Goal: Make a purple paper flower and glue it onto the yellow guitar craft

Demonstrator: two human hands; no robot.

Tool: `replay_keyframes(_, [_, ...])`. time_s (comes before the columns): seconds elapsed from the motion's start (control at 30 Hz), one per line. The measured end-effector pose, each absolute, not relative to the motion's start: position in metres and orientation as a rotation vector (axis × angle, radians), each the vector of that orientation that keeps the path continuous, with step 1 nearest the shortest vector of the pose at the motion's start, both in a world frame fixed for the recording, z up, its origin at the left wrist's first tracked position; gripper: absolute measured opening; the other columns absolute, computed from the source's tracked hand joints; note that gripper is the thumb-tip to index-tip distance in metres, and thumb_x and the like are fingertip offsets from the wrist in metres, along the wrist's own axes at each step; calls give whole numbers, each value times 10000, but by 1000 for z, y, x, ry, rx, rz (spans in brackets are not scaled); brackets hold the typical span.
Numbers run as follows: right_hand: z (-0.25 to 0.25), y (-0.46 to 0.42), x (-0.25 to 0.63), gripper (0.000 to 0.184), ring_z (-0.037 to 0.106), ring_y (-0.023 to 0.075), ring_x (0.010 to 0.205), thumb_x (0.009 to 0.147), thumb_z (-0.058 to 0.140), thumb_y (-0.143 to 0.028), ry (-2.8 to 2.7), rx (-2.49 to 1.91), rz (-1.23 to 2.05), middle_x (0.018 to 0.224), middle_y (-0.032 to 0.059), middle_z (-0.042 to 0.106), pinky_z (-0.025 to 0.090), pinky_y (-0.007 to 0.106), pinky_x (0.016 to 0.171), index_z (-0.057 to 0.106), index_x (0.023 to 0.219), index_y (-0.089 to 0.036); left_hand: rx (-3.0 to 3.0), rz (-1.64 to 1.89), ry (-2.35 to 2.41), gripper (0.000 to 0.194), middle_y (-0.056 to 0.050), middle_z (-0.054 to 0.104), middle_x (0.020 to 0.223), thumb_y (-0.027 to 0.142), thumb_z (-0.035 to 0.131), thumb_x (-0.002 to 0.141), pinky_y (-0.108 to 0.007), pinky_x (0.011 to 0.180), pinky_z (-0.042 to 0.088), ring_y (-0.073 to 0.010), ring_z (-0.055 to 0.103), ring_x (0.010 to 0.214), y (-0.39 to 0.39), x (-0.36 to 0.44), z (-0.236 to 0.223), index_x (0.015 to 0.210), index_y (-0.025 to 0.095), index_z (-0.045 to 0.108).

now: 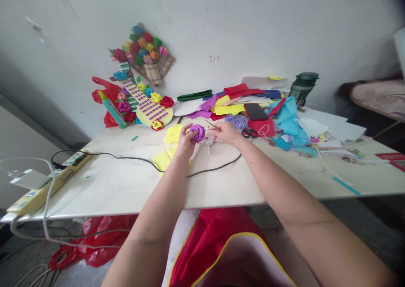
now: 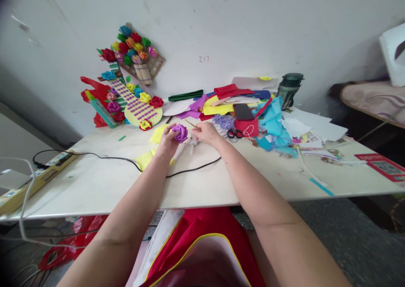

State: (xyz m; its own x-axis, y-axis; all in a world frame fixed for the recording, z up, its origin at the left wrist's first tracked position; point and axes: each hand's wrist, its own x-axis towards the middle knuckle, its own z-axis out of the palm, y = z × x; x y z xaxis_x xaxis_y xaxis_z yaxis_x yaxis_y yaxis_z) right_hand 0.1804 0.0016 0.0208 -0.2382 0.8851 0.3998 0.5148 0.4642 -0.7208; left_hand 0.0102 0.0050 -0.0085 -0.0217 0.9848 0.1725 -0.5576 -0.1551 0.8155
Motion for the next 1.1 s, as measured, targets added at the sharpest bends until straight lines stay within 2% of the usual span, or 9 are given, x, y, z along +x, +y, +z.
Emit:
replay_keyframes(0.27, [16,3,173,231,522,112,513,714,574,-320,-1920,-1276,604,515,2,598,366,217,519,612,566,-146,895,1512,606,380,5,620,822,103,677,546,-248,649,490,-125,587,741,1,17,-7,888,204,544])
replay_keyframes(0.53, [28,-6,173,272,504,117,528,759,524,-334,-1876,-1354,558,530,0,574,346,226,531,550,552,-160,894,1465,588,376,-11,617,842,120,683,566,-308,661,530,-152,591,739,2,17,-9,903,204,540])
replay_keyframes(0.63, [32,-8,176,278,526,136,594,816,470,-390,-1921,-1350,496,599,-2,598,345,234,566,568,671,-175,878,1461,599,349,-18,618,846,118,655,580,-309,685,532,-158,599,763,2,16,-7,904,196,551])
replay_keyframes(0.73, [31,-5,181,246,541,157,665,867,399,-360,-1998,-1314,416,684,11,622,351,246,607,566,829,-184,880,1469,589,323,-20,613,825,120,632,592,-298,705,527,-153,604,768,3,13,-7,901,184,564])
replay_keyframes(0.93, [24,3,188,187,503,145,638,839,453,-281,-2109,-1224,208,715,31,630,331,243,595,599,796,-171,855,1432,623,318,-29,612,814,120,605,581,-278,664,521,-146,602,729,5,6,-7,893,170,567])
replay_keyframes(1.1, [25,3,192,161,549,148,687,785,541,-249,-2152,-1049,150,783,52,672,365,243,631,669,775,-151,807,1411,610,355,-29,622,851,98,596,577,-287,668,527,-143,599,733,5,3,-5,923,171,568])
